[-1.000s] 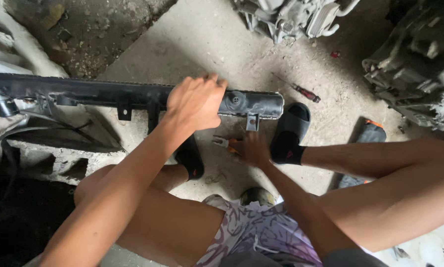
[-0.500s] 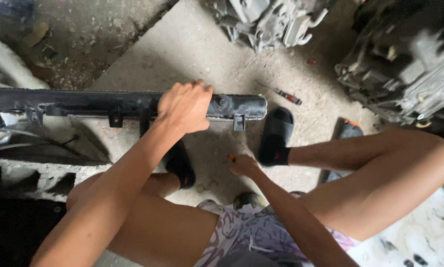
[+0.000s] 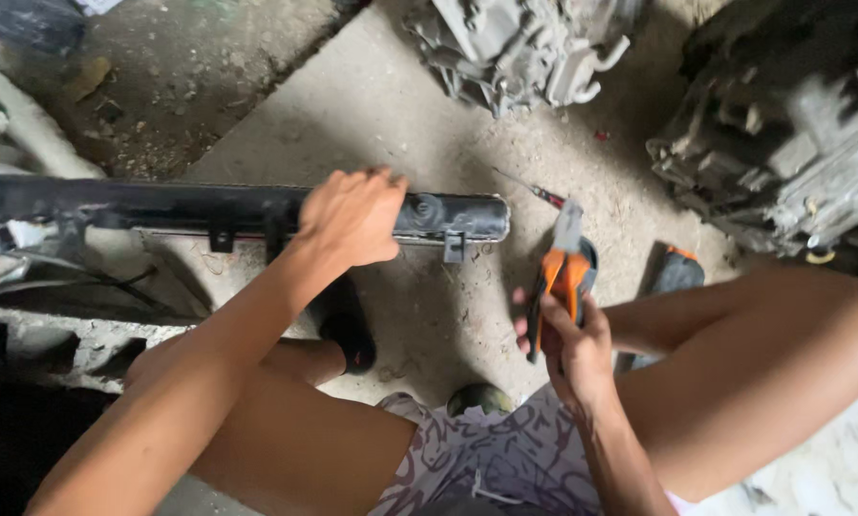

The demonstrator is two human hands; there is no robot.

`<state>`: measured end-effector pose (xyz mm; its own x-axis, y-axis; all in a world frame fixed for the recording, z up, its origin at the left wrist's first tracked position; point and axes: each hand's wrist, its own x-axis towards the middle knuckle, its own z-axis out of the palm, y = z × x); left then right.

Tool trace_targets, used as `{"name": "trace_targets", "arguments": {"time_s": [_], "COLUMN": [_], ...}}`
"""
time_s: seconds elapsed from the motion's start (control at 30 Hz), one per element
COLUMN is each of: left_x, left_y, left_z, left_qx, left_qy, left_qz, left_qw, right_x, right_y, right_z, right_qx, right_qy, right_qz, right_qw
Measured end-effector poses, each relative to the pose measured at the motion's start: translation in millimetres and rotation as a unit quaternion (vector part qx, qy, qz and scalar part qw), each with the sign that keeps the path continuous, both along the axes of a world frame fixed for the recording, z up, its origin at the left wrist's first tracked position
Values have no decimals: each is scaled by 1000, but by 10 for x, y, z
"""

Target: The person sits on the floor and works on a car radiator, using pliers to pry and adjust a plastic end cap. They repeatedly reposition the radiator and apply force to the cap area.

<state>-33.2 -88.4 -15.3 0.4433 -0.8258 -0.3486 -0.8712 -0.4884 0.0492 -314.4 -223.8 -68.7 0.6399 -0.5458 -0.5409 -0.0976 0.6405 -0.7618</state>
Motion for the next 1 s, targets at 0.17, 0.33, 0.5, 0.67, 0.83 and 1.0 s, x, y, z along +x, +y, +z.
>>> {"name": "trace_targets", "arguments": {"time_s": [0.17,0.33,0.5,0.67,0.83,1.0], "left_x": [-42,-57,-65,-51,-61,-48], "left_y": [-12,-15,0,-19,-23,-5], "left_z": [-25,-40,-50,-56,-26,60], "left_qx": [-4,-40,-36,-46,-22,-35], "left_qy": [-26,-33,-35,-41,-25,25], "left_qz": [-16,-28,-20,-25,-12,-24], "left_qw": [1000,998,999,998,999,999], "right_x": [99,198,258,279,274,260], "right_y": [-152,-123,-90,-95,-84,-102], "right_z": [7,-111,-143,-147,-160,-174], "right_qx": [-45,-43,-78,-31,-31,-31], "right_qy": [-13,7,-19,0,-27,-26], "right_qz": [50,6,67,111,112,119], "right_qw": [998,999,995,993,993,992]}}
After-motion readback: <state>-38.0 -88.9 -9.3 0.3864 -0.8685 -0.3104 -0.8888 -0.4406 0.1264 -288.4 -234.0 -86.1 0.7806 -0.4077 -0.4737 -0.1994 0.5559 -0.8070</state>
